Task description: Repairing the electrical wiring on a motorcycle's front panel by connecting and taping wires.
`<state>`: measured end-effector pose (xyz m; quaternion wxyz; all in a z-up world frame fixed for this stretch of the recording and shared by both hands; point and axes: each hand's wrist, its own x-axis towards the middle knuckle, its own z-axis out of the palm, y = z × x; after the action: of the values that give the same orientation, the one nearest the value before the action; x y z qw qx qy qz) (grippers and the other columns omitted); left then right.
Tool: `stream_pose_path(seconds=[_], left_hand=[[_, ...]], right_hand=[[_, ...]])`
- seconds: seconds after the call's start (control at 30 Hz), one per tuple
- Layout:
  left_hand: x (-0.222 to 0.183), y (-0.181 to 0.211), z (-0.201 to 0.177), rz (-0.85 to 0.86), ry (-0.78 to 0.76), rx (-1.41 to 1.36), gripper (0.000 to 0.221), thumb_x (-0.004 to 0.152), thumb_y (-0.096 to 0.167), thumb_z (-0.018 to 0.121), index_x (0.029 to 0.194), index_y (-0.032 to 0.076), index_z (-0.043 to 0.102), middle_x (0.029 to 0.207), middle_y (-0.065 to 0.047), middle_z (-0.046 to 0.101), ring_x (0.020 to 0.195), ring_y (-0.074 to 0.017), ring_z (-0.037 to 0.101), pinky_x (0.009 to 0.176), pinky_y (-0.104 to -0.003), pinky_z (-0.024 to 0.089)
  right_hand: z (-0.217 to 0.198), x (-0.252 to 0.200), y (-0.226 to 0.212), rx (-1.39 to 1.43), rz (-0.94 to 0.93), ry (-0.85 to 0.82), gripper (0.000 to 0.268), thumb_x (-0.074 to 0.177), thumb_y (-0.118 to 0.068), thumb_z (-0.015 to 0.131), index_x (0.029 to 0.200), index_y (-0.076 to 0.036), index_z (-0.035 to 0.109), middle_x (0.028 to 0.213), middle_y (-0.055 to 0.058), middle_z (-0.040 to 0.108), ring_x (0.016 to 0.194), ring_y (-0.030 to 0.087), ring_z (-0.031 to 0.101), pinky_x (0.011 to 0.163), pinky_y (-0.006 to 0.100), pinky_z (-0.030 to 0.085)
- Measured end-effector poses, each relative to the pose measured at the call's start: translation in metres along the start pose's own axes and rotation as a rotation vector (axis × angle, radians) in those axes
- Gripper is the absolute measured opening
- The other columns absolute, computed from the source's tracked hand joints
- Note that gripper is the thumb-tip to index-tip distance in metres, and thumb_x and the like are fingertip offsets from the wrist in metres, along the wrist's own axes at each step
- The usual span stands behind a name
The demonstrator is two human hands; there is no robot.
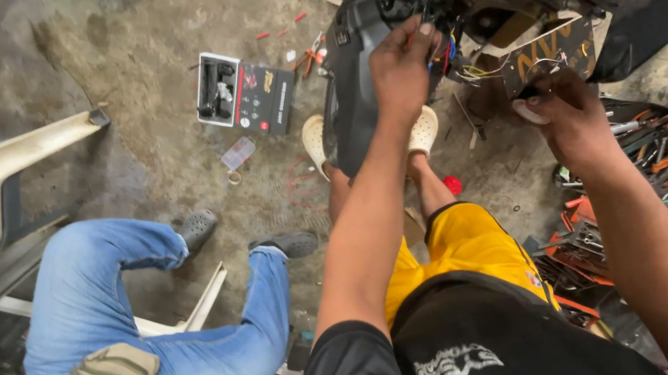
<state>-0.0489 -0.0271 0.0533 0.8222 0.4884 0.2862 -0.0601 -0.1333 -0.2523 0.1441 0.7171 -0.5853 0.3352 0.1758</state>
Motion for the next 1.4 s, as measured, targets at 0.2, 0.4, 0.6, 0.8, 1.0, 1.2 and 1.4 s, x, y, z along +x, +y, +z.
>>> stream_pose_path(seconds=[0.2, 0.4, 0.6, 0.8, 1.0, 1.2, 1.4], left_hand=[[0.002, 0.009, -0.003, 0.086, -0.029, 0.096, 0.010, 0.094, 0.012, 0.074, 0.087, 0.005, 0.076, 0.074, 0.001, 0.071, 0.071, -0.0071, 0.060, 0.070, -0.024, 0.052], [0.018, -0.003, -0.017, 0.093, -0.016, 0.160, 0.022, 0.090, 0.007, 0.082, 0.107, -0.007, 0.079, 0.077, -0.021, 0.077, 0.071, -0.0211, 0.075, 0.066, -0.034, 0.065], [0.018, 0.003, -0.021, -0.024, -0.055, 0.023, 0.022, 0.095, 0.003, 0.078, 0.113, -0.009, 0.075, 0.079, -0.017, 0.074, 0.074, -0.0190, 0.073, 0.069, -0.032, 0.065], [0.005, 0.013, -0.029, -0.118, -0.068, -0.044, 0.027, 0.096, 0.006, 0.079, 0.117, -0.006, 0.067, 0.085, -0.012, 0.072, 0.079, -0.0177, 0.074, 0.074, -0.030, 0.064], [0.016, 0.006, -0.039, -0.082, -0.183, 0.035, 0.017, 0.100, 0.005, 0.076, 0.114, -0.005, 0.074, 0.090, -0.013, 0.072, 0.086, -0.0175, 0.068, 0.081, -0.034, 0.061], [0.015, 0.062, -0.046, -0.073, -0.305, 0.153, 0.019, 0.104, 0.018, 0.073, 0.113, 0.003, 0.080, 0.088, -0.016, 0.075, 0.086, -0.0164, 0.069, 0.078, -0.037, 0.062], [0.027, 0.028, -0.044, -0.142, -0.237, 0.193, 0.019, 0.097, 0.019, 0.080, 0.106, 0.003, 0.081, 0.086, -0.014, 0.077, 0.082, -0.0173, 0.071, 0.072, -0.035, 0.061]], right_hand=[[0.017, -0.021, -0.020, -0.020, 0.040, -0.189, 0.032, 0.108, -0.008, 0.058, 0.139, 0.000, 0.059, 0.149, 0.013, 0.060, 0.133, 0.031, 0.069, 0.104, 0.048, 0.063], [0.063, 0.008, 0.001, -0.038, -0.296, -0.403, 0.018, 0.116, -0.014, 0.049, 0.119, 0.001, 0.060, 0.140, 0.016, 0.062, 0.112, 0.037, 0.075, 0.097, 0.051, 0.067], [0.072, 0.051, -0.001, -0.316, -0.464, -0.480, 0.022, 0.110, -0.020, 0.063, 0.113, 0.001, 0.064, 0.147, 0.025, 0.062, 0.122, 0.027, 0.065, 0.094, 0.044, 0.060], [0.132, 0.022, -0.053, -0.334, -0.424, -0.430, 0.020, 0.110, -0.019, 0.063, 0.116, 0.000, 0.064, 0.125, 0.017, 0.065, 0.099, 0.015, 0.062, 0.078, 0.025, 0.052], [0.117, 0.040, -0.029, -0.450, -0.401, -0.303, 0.021, 0.117, -0.016, 0.058, 0.116, 0.002, 0.068, 0.087, 0.013, 0.068, 0.080, 0.016, 0.062, 0.073, 0.027, 0.048], [0.113, 0.055, -0.019, -0.757, -0.394, -0.181, 0.017, 0.116, -0.012, 0.061, 0.120, -0.001, 0.073, 0.083, 0.017, 0.070, 0.077, 0.024, 0.062, 0.073, 0.038, 0.049], [0.131, 0.047, -0.030, -0.895, -0.564, -0.115, 0.014, 0.112, -0.009, 0.071, 0.114, 0.004, 0.075, 0.082, 0.023, 0.070, 0.077, 0.038, 0.071, 0.074, 0.045, 0.056]])
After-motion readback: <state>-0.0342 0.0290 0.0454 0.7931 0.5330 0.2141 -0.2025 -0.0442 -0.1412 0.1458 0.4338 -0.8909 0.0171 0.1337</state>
